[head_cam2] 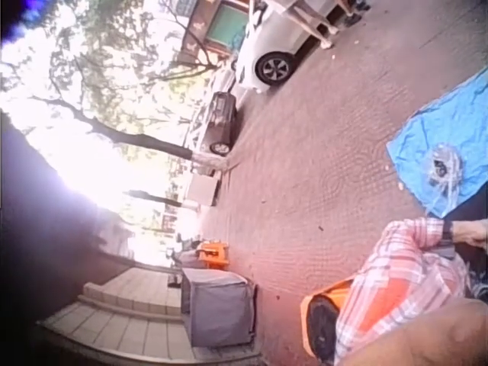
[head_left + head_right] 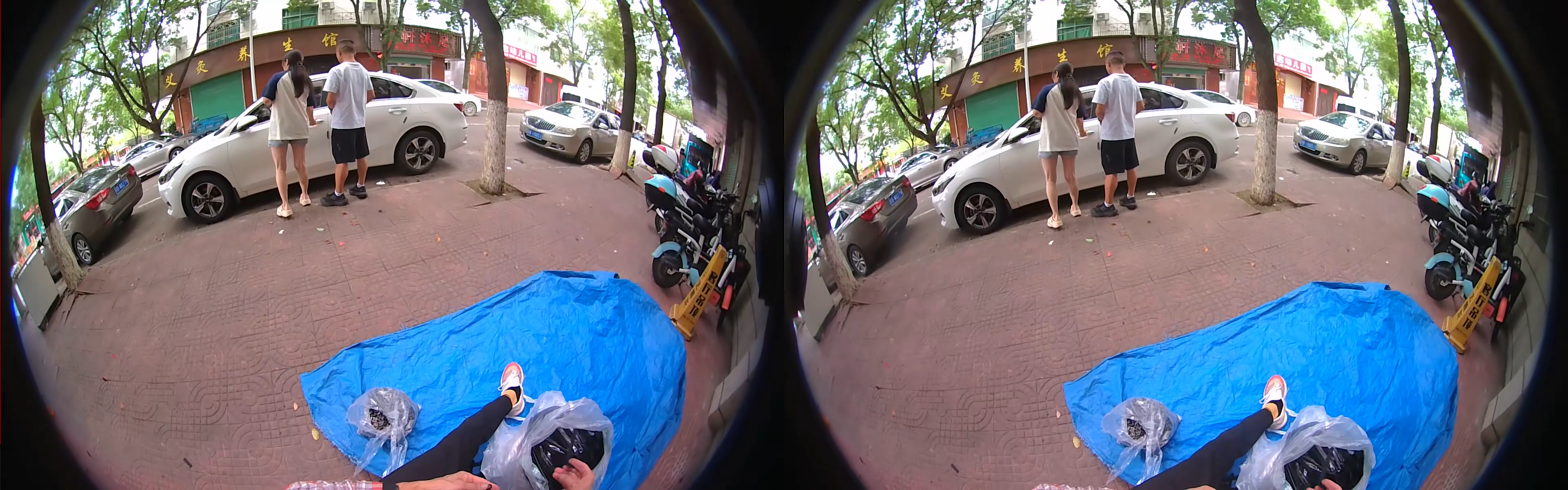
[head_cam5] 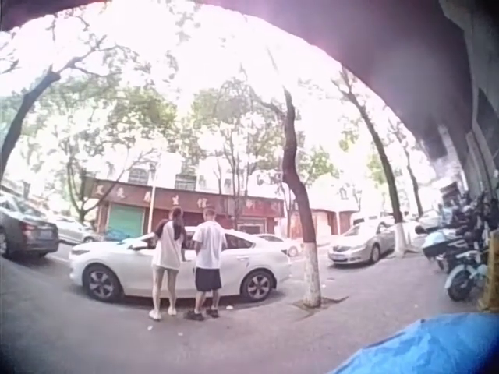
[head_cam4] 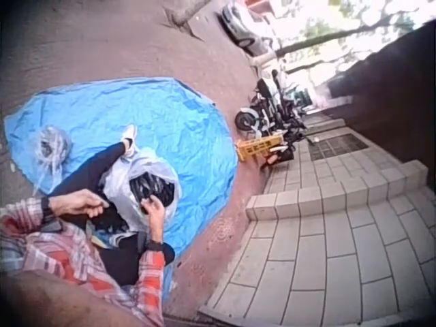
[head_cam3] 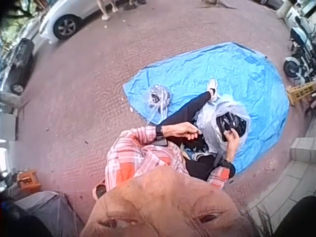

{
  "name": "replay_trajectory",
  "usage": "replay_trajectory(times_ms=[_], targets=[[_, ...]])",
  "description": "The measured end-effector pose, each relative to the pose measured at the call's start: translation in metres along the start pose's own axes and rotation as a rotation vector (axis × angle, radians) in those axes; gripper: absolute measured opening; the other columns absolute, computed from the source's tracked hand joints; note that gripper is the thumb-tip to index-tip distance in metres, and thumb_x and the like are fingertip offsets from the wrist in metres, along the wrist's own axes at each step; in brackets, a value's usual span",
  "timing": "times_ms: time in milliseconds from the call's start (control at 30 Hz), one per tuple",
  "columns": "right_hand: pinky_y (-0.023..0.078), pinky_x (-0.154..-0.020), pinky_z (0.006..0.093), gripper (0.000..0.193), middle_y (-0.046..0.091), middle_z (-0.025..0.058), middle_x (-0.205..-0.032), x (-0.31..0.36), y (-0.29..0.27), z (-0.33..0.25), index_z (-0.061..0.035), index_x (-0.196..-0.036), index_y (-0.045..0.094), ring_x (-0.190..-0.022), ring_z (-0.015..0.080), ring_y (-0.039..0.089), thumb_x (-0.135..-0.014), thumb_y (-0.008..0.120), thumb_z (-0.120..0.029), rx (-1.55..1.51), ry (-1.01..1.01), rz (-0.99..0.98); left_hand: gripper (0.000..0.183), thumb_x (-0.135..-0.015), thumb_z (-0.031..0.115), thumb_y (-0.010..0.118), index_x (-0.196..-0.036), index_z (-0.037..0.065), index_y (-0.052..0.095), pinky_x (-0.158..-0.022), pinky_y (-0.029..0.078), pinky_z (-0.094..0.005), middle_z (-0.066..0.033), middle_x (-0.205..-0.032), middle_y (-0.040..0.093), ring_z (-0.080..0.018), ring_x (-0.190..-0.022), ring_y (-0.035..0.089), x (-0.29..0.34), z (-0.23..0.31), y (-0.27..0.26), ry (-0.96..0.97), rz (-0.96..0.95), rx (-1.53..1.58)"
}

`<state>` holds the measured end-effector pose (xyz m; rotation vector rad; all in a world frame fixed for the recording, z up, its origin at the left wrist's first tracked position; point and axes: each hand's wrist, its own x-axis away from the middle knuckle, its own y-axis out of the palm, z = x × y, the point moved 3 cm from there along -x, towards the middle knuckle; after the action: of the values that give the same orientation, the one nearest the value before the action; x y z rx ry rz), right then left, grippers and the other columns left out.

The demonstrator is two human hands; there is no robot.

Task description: Inspecting and sorting black plastic shoe components from a large plastic bag while sitting on a tarp.

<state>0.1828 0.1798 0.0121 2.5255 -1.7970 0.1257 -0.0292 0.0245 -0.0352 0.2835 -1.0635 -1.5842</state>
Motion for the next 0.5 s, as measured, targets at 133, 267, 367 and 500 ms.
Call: replay_trajectory(times_ms=[133, 267, 367, 500], targets=[[0.045, -0.066, 0.0254, 0.021, 0.059, 0.0080, -0.085, 0.019, -0.023, -0.004, 0.0021, -0.097, 0.059, -0.071, 0.0144, 0.055, -0.080, 0.064, -0.010, 0.394, 0.164, 0.147, 0.027, -0.087, 0.013, 0.056, -0.107, -0.004, 0.056, -0.057, 0.052, -0.0201, -0.0080, -0.081, 0.064, -0.0116, -0.064, 0.061, 0.002, -0.001, 0.001, 0.007, -0.006, -0.045], [0.045, -0.073, 0.0284, 0.017, 0.057, 0.0077, -0.090, 0.042, -0.012, -0.032, 0.0023, -0.094, 0.058, -0.079, 0.0149, 0.054, -0.084, 0.058, -0.011, 0.703, -0.445, 0.125, 0.028, -0.084, 0.010, 0.059, -0.107, -0.005, 0.056, -0.058, 0.052, -0.0200, -0.0088, -0.084, 0.064, -0.0123, -0.070, 0.062, 0.011, 0.007, 0.017, 0.013, 0.017, -0.087], [0.043, -0.086, 0.0304, 0.022, 0.055, 0.0115, -0.094, 0.062, -0.005, -0.042, 0.0037, -0.096, 0.053, -0.090, 0.0218, 0.054, -0.094, 0.042, -0.015, -0.005, -0.101, 0.010, 0.030, -0.082, 0.010, 0.061, -0.108, -0.005, 0.055, -0.059, 0.052, -0.0200, -0.0093, -0.087, 0.063, -0.0129, -0.074, 0.062, 0.015, 0.009, 0.022, 0.032, -0.014, -0.129], [0.044, -0.087, 0.0391, 0.027, 0.055, 0.0148, -0.102, 0.084, 0.010, -0.021, 0.0024, -0.097, 0.052, -0.094, 0.0242, 0.053, -0.094, 0.041, -0.022, -0.570, -0.002, -0.034, 0.030, -0.082, 0.009, 0.061, -0.108, -0.005, 0.055, -0.058, 0.052, -0.0206, -0.0095, -0.088, 0.063, -0.0133, -0.074, 0.062, 0.008, 0.004, 0.021, 0.037, -0.006, -0.117]])
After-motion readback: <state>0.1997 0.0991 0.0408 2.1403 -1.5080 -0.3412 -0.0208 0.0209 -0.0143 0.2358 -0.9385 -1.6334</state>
